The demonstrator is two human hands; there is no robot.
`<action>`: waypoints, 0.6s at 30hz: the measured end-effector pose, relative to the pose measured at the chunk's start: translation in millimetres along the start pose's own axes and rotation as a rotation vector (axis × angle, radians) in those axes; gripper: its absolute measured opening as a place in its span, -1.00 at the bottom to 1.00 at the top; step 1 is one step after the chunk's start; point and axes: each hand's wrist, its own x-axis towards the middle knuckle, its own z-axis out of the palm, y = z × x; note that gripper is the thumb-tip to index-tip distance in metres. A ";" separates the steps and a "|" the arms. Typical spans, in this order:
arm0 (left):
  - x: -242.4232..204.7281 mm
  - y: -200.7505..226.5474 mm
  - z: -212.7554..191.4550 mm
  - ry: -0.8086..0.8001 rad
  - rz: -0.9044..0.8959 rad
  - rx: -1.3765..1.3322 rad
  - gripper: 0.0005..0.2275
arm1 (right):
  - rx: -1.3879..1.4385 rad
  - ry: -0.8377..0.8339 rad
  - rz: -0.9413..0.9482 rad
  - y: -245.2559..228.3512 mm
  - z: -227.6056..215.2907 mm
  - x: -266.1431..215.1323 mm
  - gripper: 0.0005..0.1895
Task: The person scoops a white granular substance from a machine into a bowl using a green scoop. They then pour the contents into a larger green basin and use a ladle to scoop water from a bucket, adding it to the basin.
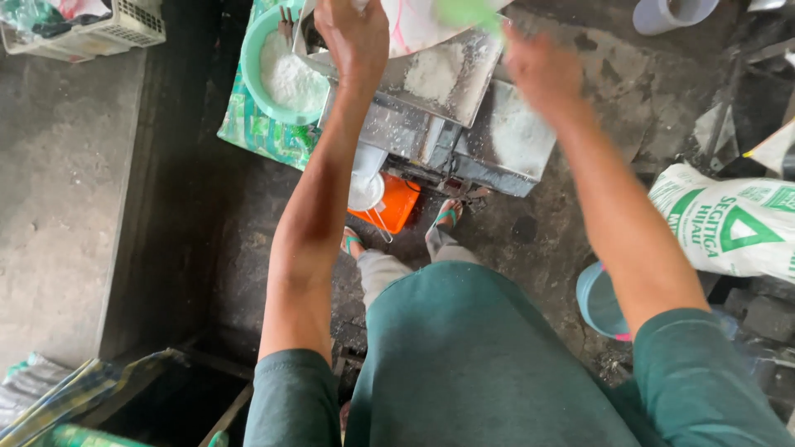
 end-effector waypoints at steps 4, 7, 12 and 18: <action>9.2 22.8 -35.0 -0.027 0.042 -0.100 -0.67 | 0.072 -0.240 -0.062 -12.6 39.8 -57.4 -0.55; -2.3 -31.9 -60.3 0.001 -0.395 -0.155 -0.40 | 0.087 -0.403 0.154 -28.5 12.3 -62.0 -0.57; -44.2 -59.7 -138.5 0.353 -0.597 -0.476 -0.69 | 0.008 -0.556 0.132 -47.8 52.9 -37.7 -0.67; -192.3 -154.0 -276.7 0.738 -0.897 -0.264 -0.54 | -0.239 -0.432 0.005 -39.6 112.6 -12.0 -0.60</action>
